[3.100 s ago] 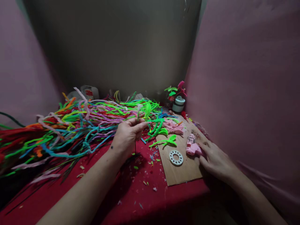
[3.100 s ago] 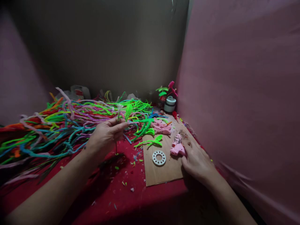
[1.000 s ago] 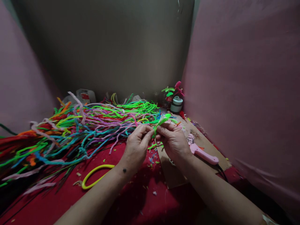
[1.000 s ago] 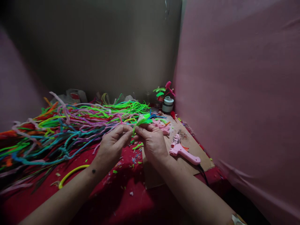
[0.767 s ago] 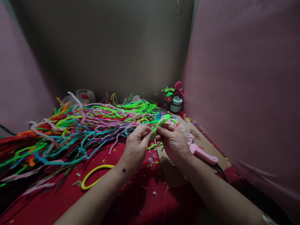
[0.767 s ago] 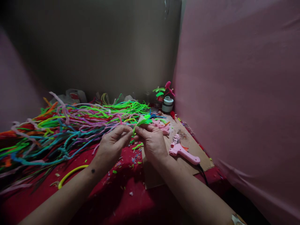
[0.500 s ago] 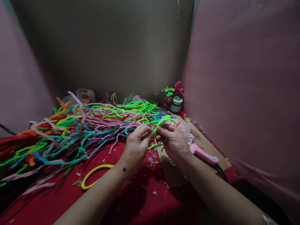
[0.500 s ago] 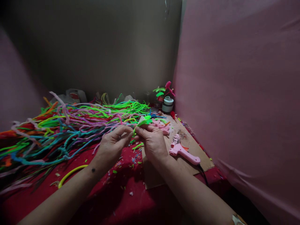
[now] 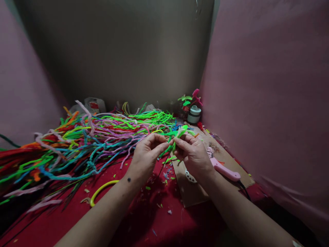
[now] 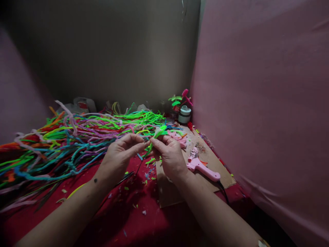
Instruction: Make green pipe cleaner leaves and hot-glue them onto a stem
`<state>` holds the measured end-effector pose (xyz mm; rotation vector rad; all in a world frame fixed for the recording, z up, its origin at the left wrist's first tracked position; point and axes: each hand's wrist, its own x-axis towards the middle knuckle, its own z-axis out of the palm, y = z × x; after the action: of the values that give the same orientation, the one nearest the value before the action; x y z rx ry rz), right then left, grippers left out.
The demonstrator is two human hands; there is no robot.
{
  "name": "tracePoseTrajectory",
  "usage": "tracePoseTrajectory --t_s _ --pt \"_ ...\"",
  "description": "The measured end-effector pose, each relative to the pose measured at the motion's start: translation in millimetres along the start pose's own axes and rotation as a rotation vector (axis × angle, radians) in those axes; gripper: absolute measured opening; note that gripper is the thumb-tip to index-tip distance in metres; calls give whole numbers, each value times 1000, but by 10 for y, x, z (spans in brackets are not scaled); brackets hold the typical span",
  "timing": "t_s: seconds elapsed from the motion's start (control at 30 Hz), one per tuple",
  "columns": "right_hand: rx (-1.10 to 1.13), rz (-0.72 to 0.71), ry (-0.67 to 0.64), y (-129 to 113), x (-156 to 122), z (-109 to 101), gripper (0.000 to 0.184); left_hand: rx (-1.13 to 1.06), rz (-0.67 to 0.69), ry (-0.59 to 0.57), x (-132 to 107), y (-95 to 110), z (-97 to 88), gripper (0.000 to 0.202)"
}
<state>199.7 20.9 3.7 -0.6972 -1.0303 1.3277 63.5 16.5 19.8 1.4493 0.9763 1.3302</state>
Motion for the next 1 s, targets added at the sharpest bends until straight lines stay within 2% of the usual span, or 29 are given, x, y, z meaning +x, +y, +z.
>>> tracePoseTrajectory --t_s 0.27,0.57,0.77,1.0 --pt "-44 -38 -65 58 -32 9 15 165 32 36 -13 -3 4 15" --pt "-23 -102 -24 64 -69 47 10 175 118 48 -15 -17 1 12" --pt "-124 -208 3 105 -87 26 11 258 185 44 -29 -14 -10 12" --pt "-60 -147 15 93 -83 24 8 289 40 -43 7 61 -49 14"
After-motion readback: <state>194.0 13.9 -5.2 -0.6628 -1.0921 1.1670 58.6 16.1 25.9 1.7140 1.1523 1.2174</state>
